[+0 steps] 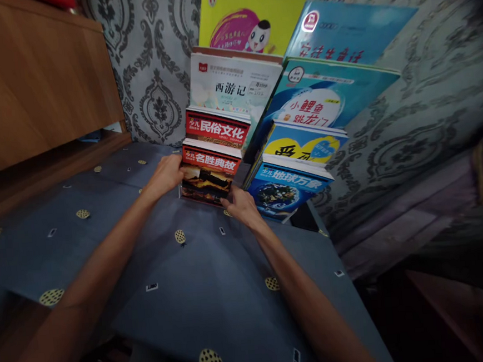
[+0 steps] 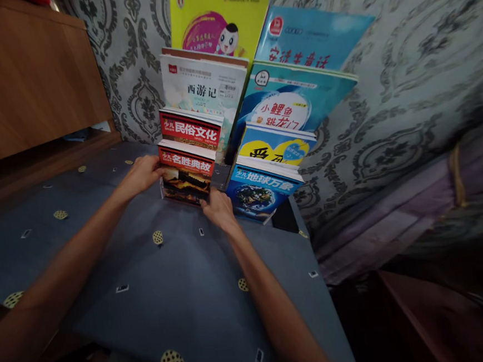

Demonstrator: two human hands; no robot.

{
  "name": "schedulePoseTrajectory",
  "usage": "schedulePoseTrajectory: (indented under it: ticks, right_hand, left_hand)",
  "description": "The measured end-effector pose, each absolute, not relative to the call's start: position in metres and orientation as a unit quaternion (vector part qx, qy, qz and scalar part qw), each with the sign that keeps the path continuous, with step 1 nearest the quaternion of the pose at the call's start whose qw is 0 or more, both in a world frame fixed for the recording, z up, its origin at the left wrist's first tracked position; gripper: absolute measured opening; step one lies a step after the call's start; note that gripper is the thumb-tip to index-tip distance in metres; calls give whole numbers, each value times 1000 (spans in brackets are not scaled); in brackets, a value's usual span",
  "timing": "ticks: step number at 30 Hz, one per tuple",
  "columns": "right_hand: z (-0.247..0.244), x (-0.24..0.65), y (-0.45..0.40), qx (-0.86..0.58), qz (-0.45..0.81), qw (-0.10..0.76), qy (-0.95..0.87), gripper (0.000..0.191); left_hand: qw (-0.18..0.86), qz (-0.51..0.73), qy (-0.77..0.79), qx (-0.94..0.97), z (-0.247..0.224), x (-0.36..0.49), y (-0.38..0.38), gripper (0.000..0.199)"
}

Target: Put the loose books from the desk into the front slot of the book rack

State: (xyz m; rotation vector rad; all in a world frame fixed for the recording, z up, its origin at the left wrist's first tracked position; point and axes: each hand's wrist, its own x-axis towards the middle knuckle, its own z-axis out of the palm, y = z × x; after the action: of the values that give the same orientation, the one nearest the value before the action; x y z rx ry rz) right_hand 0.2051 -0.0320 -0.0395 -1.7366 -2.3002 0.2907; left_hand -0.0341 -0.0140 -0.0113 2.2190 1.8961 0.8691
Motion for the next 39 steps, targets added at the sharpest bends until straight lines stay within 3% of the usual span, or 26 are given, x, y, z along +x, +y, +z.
schedulePoseTrajectory:
  ticks: [15, 28, 34, 39]
  right_hand:
    - [-41, 202, -37, -594, 111, 135, -785, 32]
    - [-10, 206, -51, -555, 150, 241, -782, 51]
    - [21, 242, -75, -434, 176, 379, -798, 30]
    - [16, 288, -86, -393, 213, 543, -710, 32]
  left_hand:
    - [-17, 258, 638, 725, -11, -34, -18, 18]
    - [-22, 292, 615, 732, 1, -33, -26, 38]
    - [-124, 377, 530, 749, 20, -19, -44, 55]
    - [-172, 323, 502, 783, 19, 10, -55, 56]
